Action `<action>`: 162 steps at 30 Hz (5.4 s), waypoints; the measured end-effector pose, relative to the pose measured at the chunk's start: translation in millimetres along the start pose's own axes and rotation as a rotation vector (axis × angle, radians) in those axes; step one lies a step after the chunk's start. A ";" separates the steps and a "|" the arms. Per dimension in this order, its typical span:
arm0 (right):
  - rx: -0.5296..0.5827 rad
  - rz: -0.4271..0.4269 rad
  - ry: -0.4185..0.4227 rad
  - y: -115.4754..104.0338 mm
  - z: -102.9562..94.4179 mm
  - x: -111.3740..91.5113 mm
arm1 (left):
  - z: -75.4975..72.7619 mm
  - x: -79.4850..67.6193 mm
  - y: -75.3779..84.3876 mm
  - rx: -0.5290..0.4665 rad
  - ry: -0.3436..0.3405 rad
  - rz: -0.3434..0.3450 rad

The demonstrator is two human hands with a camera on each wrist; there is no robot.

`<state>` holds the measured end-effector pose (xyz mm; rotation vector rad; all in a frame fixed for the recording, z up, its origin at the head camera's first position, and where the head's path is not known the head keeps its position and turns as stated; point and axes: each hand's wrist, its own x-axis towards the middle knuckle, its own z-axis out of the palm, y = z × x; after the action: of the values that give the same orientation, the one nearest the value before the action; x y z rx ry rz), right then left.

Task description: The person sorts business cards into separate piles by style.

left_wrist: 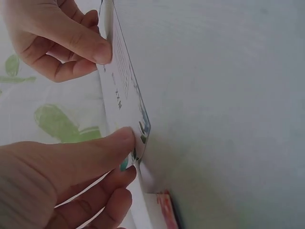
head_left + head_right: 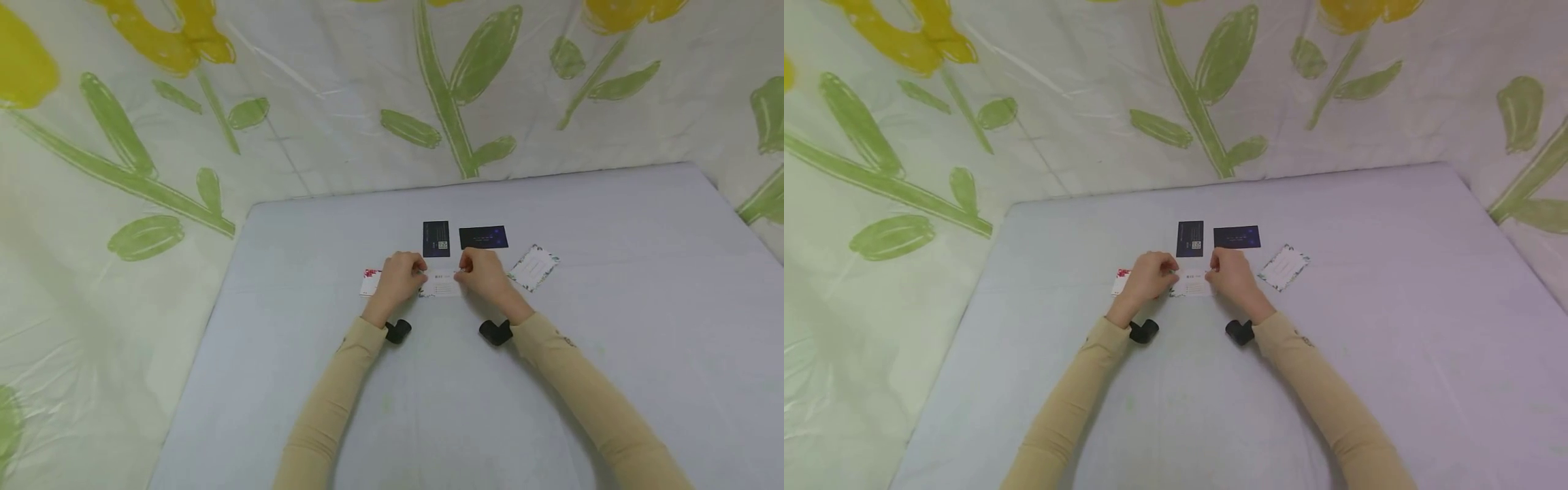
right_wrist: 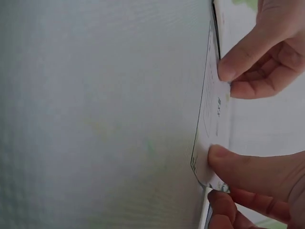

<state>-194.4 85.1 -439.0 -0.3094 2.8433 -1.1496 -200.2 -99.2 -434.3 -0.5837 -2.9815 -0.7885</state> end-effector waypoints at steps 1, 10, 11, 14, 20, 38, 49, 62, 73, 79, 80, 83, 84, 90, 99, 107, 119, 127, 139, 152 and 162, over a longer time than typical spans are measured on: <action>-0.008 0.004 -0.005 -0.8 -0.3 0.2 | -0.2 0.0 1.0 0.024 0.000 -0.001; -0.070 -0.026 -0.031 -4.0 -2.5 -0.2 | 0.4 0.1 4.6 0.145 -0.025 -0.011; -0.079 -0.038 -0.034 -3.8 -2.4 -0.1 | 0.8 0.0 4.8 0.148 -0.027 -0.012; -0.100 -0.075 -0.051 -2.7 -2.0 0.1 | 1.6 -0.8 5.2 0.151 -0.034 -0.018; -0.063 -0.130 -0.108 3.0 -22.8 -3.0 | -3.4 -1.2 19.0 0.123 -0.034 -0.020; -0.122 -0.027 -0.122 75.0 -129.0 -13.7 | 57.9 23.2 130.6 0.145 -0.084 -0.047; -0.169 -0.118 -0.246 98.2 -117.8 -9.9 | 88.9 38.0 143.5 0.333 -0.114 -0.102; -0.118 -0.059 -0.204 93.7 -112.6 -12.7 | 81.3 42.6 132.9 0.282 -0.138 -0.100; -0.025 -0.014 -0.084 85.6 -102.0 -16.9 | 61.2 42.0 104.8 -0.056 -0.118 0.012; 0.038 -0.015 0.041 83.1 -95.0 -17.1 | 53.6 40.9 89.1 -0.261 -0.021 0.053; 0.065 -0.020 0.051 81.4 -93.7 -16.7 | 51.3 40.7 85.5 -0.291 -0.003 0.061; 0.196 -0.026 0.049 70.0 -89.6 -16.1 | 39.9 39.5 74.4 -0.344 0.039 0.078; 0.248 -0.026 0.045 66.4 -87.5 -15.4 | 35.0 38.6 70.8 -0.360 0.045 0.075; 0.434 -0.003 0.025 51.1 -63.8 -10.2 | 9.4 30.1 45.1 -0.467 0.039 -0.001; 0.479 0.037 0.004 26.9 -27.3 -4.3 | -10.3 8.4 11.9 -0.481 0.020 -0.090; 0.335 0.096 -0.040 13.5 -11.1 0.1 | -9.5 -0.2 -0.9 -0.404 -0.004 -0.186; 0.186 0.029 -0.038 5.6 -8.1 0.0 | -6.0 -3.8 3.6 -0.280 -0.037 -0.236; 0.047 -0.024 -0.036 3.5 -6.2 1.0 | -4.0 -7.0 11.3 -0.141 -0.031 -0.202; -0.002 -0.042 -0.113 3.4 -10.2 1.5 | -5.5 -5.2 20.0 -0.052 -0.079 -0.199; -0.073 -0.099 -0.040 24.4 -72.1 31.0 | -5.6 50.1 40.7 -0.017 -0.090 -0.045; -0.270 -0.084 -0.124 55.4 -72.5 42.9 | 24.5 84.1 51.2 0.341 -0.251 0.043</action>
<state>-254.8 164.6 -424.4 -0.4998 2.8968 -0.7261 -258.1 -16.7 -423.2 -0.7719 -3.2038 -0.2041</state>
